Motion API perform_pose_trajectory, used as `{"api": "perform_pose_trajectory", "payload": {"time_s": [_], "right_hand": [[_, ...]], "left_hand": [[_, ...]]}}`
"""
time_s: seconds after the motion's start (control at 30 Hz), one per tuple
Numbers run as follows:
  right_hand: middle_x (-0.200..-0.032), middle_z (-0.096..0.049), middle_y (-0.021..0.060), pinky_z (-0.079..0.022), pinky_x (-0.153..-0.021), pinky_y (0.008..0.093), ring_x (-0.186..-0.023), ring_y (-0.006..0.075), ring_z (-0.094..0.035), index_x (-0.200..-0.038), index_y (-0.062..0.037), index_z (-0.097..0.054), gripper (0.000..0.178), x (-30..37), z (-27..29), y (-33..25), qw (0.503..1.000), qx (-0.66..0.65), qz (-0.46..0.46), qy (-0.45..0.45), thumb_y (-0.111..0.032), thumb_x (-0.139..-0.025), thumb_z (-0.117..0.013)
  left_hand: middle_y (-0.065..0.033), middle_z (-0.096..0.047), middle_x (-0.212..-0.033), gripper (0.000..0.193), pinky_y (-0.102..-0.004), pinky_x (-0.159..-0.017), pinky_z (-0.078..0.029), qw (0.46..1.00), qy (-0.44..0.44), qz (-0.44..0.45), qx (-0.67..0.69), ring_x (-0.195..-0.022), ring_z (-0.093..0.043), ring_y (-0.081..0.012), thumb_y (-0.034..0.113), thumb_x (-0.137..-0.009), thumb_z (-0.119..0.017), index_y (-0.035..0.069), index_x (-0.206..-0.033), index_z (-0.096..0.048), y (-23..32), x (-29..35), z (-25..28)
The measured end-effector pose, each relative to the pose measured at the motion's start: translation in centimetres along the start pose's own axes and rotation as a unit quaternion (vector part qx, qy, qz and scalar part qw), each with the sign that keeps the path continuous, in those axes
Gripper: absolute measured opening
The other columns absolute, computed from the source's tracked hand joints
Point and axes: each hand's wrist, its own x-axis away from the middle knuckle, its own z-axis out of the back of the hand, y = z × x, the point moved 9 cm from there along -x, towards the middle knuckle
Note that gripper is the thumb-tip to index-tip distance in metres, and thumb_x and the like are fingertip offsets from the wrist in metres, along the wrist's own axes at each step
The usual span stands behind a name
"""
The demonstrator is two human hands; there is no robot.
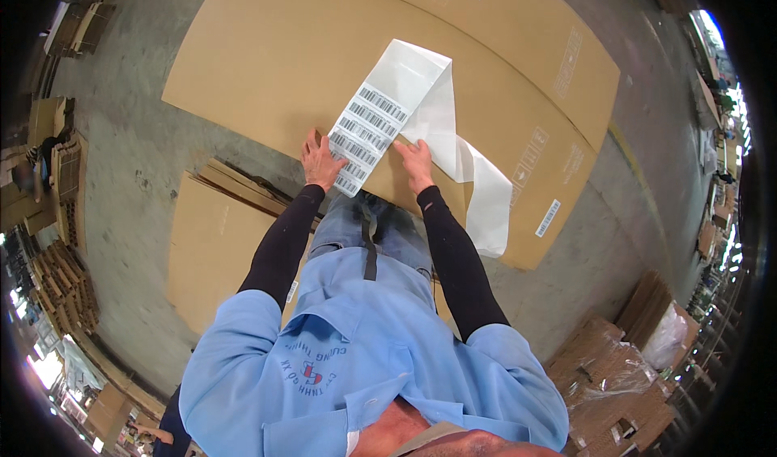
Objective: The person repeatedly peels barcode labels from a roll and sticks them onto flat cardboard boxes. They smooth each label with their hands and move to the next box, continuing the process throughout the clip.
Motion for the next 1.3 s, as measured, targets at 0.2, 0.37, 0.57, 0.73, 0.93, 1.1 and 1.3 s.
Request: {"api": "perform_pose_trajectory", "payload": {"time_s": [0.2,0.37,0.57,0.73,0.93,1.1,1.3], "right_hand": [[-0.117,-0.067,0.0155,-0.051,-0.091,0.0331,-0.104,0.0226,-0.065,-0.144,0.01,-0.039,0.067,-4.6,-4.0,-0.2,0.995,-0.084,0.011,-0.055,-0.002,-0.087,-0.073],[-0.107,-0.073,0.0127,-0.056,-0.083,0.0324,-0.093,0.0193,-0.07,-0.118,0.0075,-0.065,0.03,-3.1,-6.7,-1.5,0.974,-0.159,-0.03,-0.161,0.001,-0.09,-0.068],[-0.109,-0.073,0.0129,-0.056,-0.086,0.0311,-0.096,0.0155,-0.068,-0.116,0.0068,-0.068,0.025,3.4,-3.5,-10.2,0.96,-0.055,0.096,-0.258,-0.002,-0.092,-0.068],[-0.108,-0.074,0.0101,-0.054,-0.088,0.0312,-0.097,0.0146,-0.066,-0.118,0.0028,-0.069,0.026,10.4,0.5,-19.4,0.924,0.013,0.265,-0.275,-0.004,-0.092,-0.069],[-0.093,-0.07,0.0108,-0.05,-0.079,0.033,-0.086,0.0217,-0.065,-0.101,0.0031,-0.07,0.014,14.9,4.6,-26.8,0.901,0.03,0.386,-0.196,-0.005,-0.09,-0.071],[-0.095,-0.07,0.0083,-0.051,-0.079,0.0297,-0.086,0.017,-0.065,-0.104,0.002,-0.073,0.013,17.1,4.6,-28.6,0.883,0.04,0.432,-0.178,-0.003,-0.093,-0.069],[-0.091,-0.068,0.0106,-0.05,-0.071,0.0333,-0.079,0.0231,-0.064,-0.097,0.0029,-0.07,0.009,18.3,-1.7,-30.8,0.892,0.046,0.434,-0.122,-0.002,-0.089,-0.069]], "left_hand": [[-0.0208,-0.036,-0.147,0.07,-0.0505,-0.103,-0.042,0.995,-0.019,-0.09,0.045,-0.124,-0.046,-0.0436,0.027,-0.064,-0.09,0.003,-0.119,-0.055,-1.2,-0.8,-1.7],[-0.0179,-0.054,-0.13,0.066,-0.0387,-0.096,-0.047,0.973,-0.078,0.063,0.208,-0.112,-0.058,-0.0316,0.023,-0.073,-0.089,-0.002,-0.12,-0.05,-3.2,-0.5,-2.8],[-0.0168,-0.068,-0.119,0.077,-0.0289,-0.097,-0.049,0.797,-0.052,0.216,0.561,-0.107,-0.065,-0.0171,0.018,-0.093,-0.075,-0.015,-0.142,-0.026,-0.7,-0.2,0.6],[-0.0211,-0.071,-0.113,0.05,-0.0316,-0.092,-0.053,0.77,-0.053,0.036,0.635,-0.103,-0.069,-0.0193,0.006,-0.093,-0.073,-0.006,-0.131,-0.042,6.8,-3.0,10.2],[-0.0229,-0.071,-0.115,0.043,-0.033,-0.088,-0.056,0.692,-0.086,-0.073,0.714,-0.103,-0.071,-0.0226,-0.005,-0.091,-0.069,0.016,-0.126,-0.055,12.9,-4.9,18.1],[-0.0191,-0.071,-0.113,0.049,-0.0366,-0.091,-0.054,0.721,-0.082,-0.095,0.682,-0.103,-0.069,-0.0231,-0.004,-0.091,-0.07,0.016,-0.133,-0.054,13.6,-5.9,21.2],[-0.0136,-0.073,-0.106,0.034,-0.0469,-0.101,-0.047,0.853,0.228,-0.314,0.35,-0.098,-0.068,-0.0263,0.006,-0.083,-0.081,0.008,-0.1,-0.052,16.2,-4.9,31.1]]}}
